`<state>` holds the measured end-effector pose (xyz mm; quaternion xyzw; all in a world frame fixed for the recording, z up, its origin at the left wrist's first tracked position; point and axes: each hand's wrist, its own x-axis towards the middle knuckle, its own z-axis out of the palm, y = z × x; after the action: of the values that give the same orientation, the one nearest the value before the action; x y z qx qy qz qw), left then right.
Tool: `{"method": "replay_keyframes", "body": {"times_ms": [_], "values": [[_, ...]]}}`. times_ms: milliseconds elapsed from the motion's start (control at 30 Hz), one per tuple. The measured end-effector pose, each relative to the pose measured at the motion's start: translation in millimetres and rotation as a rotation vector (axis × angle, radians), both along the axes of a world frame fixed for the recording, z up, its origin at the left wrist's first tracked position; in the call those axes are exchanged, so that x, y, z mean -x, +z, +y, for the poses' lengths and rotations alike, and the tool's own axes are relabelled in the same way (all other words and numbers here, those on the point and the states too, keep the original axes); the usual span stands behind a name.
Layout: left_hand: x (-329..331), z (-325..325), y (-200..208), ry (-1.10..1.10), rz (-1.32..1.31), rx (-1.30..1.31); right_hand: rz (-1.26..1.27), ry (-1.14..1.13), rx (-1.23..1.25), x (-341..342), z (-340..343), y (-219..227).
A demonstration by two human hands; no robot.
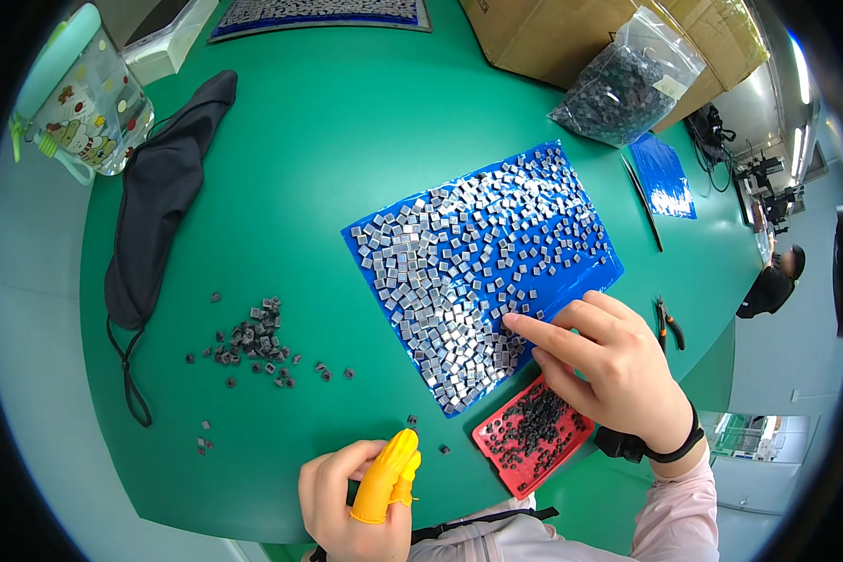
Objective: The person uses pliers to manipulate small black components held with a yellow finger grip, then places them onto a blue sheet covered with silver square parts. The person repeatedly picks up components from a red tray and uses the pliers to adjust or cut them before arranging them on the sheet.
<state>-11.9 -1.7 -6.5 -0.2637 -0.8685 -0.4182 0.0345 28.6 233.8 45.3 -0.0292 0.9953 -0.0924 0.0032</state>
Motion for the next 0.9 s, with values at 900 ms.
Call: {"method": "replay_keyframes", "body": {"times_ms": [900], "values": [[-10,-4,-7,0.082,-0.325,-0.058,-0.037,-0.005,0.057,0,-1,1]]}}
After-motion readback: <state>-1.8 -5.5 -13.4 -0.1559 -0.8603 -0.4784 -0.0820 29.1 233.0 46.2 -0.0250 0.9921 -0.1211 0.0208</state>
